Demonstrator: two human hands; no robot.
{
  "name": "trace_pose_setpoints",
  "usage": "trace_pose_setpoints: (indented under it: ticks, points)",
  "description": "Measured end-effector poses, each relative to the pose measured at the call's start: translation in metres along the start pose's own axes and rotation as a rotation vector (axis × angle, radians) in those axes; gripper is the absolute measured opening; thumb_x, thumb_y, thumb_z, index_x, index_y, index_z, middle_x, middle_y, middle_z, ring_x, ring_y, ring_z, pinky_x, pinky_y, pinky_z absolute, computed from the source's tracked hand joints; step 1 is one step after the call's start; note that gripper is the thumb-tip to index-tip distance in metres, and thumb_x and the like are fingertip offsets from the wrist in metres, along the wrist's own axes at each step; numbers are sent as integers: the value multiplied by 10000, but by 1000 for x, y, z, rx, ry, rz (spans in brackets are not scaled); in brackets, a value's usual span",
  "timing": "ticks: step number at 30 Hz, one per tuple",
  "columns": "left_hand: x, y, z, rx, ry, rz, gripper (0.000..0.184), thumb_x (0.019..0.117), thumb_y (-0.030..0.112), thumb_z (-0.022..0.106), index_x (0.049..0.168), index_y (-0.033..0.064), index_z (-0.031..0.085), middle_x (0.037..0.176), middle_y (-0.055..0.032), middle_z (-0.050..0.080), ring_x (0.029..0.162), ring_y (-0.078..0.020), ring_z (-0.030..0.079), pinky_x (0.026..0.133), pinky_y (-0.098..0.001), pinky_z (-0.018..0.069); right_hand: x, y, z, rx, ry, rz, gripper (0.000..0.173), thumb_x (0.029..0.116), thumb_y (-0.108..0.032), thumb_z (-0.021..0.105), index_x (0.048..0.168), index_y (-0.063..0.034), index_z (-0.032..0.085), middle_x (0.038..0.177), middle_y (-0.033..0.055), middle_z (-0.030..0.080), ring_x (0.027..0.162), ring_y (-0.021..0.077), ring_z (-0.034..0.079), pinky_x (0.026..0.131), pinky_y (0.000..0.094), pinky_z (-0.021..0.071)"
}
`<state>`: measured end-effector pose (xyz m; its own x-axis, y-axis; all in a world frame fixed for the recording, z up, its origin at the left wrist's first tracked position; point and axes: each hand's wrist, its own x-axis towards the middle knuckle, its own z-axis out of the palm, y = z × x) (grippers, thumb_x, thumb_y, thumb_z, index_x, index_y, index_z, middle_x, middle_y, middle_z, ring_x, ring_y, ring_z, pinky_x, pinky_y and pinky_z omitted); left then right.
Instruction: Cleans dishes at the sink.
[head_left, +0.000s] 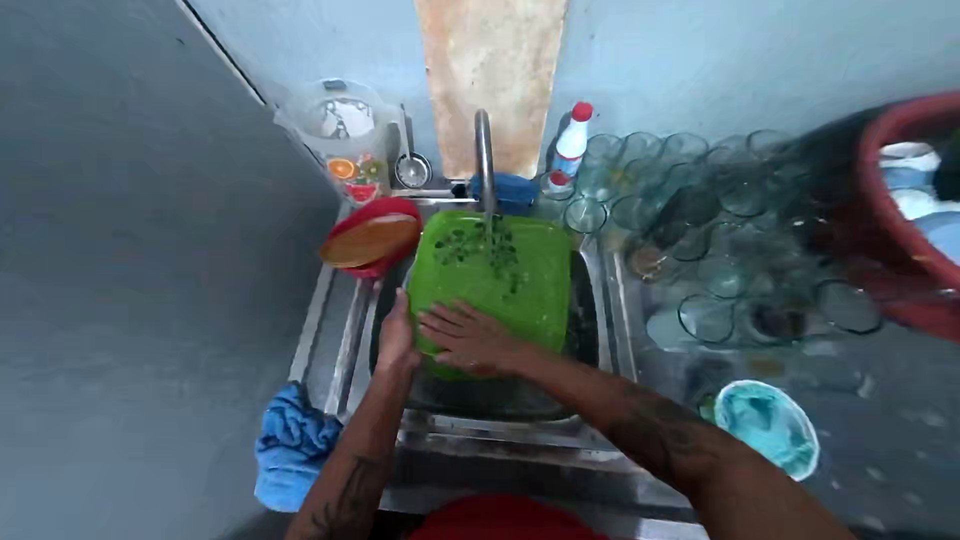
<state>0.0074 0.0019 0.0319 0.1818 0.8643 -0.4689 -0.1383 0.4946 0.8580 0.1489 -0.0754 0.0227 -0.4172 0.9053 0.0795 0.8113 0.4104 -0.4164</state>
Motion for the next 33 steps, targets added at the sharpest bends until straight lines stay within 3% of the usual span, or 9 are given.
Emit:
trace_pose_setpoints:
  ticks: [2, 5, 9, 13, 17, 21, 24, 29, 33]
  points:
    - [1, 3, -4, 15, -19, 3, 564, 1110, 464, 285, 1360, 33, 548, 1067, -156, 699, 933, -229, 703, 818, -430, 605, -15, 36, -11, -97, 74, 79, 545, 1077, -413, 460, 1524, -102, 484, 1621, 101, 420, 1524, 313, 345, 1242, 557, 254]
    - [-6, 2, 5, 84, 16, -50, 556, 1100, 473, 337, 1299, 20, 590, 1043, -160, 705, 918, -238, 706, 802, -442, 605, -7, 92, -14, -240, 307, 297, 700, 1072, -528, 385, 1547, -15, 420, 1632, 221, 353, 1523, 436, 296, 1230, 626, 234]
    - [-7, -1, 24, 99, -54, -68, 530, 1113, 435, 318, 1244, 9, 604, 958, -126, 704, 830, -191, 698, 741, -388, 607, 19, 36, -3, -66, 208, 302, 713, 1046, -456, 504, 1560, 20, 374, 1675, 211, 260, 1566, 365, 221, 1276, 543, 176]
    - [4, 6, 4, 94, -16, -20, 555, 1106, 465, 318, 1300, 20, 585, 1013, -141, 706, 885, -215, 704, 787, -422, 607, -22, 34, 11, -120, 191, -11, 474, 1089, -311, 434, 1510, -110, 516, 1606, 102, 445, 1515, 316, 365, 1231, 566, 273]
    - [-4, 11, -5, 107, 9, -3, 532, 1107, 451, 329, 1281, 25, 596, 995, -126, 708, 868, -200, 709, 773, -406, 613, -25, 84, -11, -178, 313, 381, 594, 1095, -393, 413, 1535, 4, 429, 1640, 246, 319, 1527, 449, 277, 1236, 604, 242]
    - [-8, 14, 5, 107, 27, 34, 522, 1108, 438, 338, 1280, 21, 601, 1003, -128, 707, 874, -194, 705, 778, -397, 607, 1, 29, -3, -99, 409, 248, 303, 997, -146, 600, 1229, 37, 667, 1235, 282, 634, 1186, 472, 597, 968, 607, 505]
    - [-4, 21, -5, 53, 7, 107, 503, 1115, 425, 300, 1358, 63, 551, 1079, -104, 703, 952, -177, 702, 829, -401, 606, -5, 13, -6, 24, 283, 56, 201, 979, -16, 584, 1131, 36, 704, 1141, 238, 682, 1114, 426, 650, 960, 547, 535]
    - [-8, 23, -13, 80, 13, 115, 504, 1115, 426, 306, 1341, 60, 569, 1064, -103, 707, 941, -174, 703, 825, -397, 606, 6, 66, -51, 27, 392, 531, 309, 1016, -129, 602, 1223, 98, 636, 1276, 335, 577, 1239, 520, 537, 1059, 603, 449]
    - [-3, 23, -9, 21, 40, 119, 506, 1113, 434, 312, 1325, 63, 582, 1070, -107, 711, 947, -187, 705, 825, -416, 606, 0, 10, -14, 7, 306, 192, 235, 971, -79, 614, 1148, 56, 689, 1186, 274, 650, 1161, 443, 618, 1008, 560, 509]
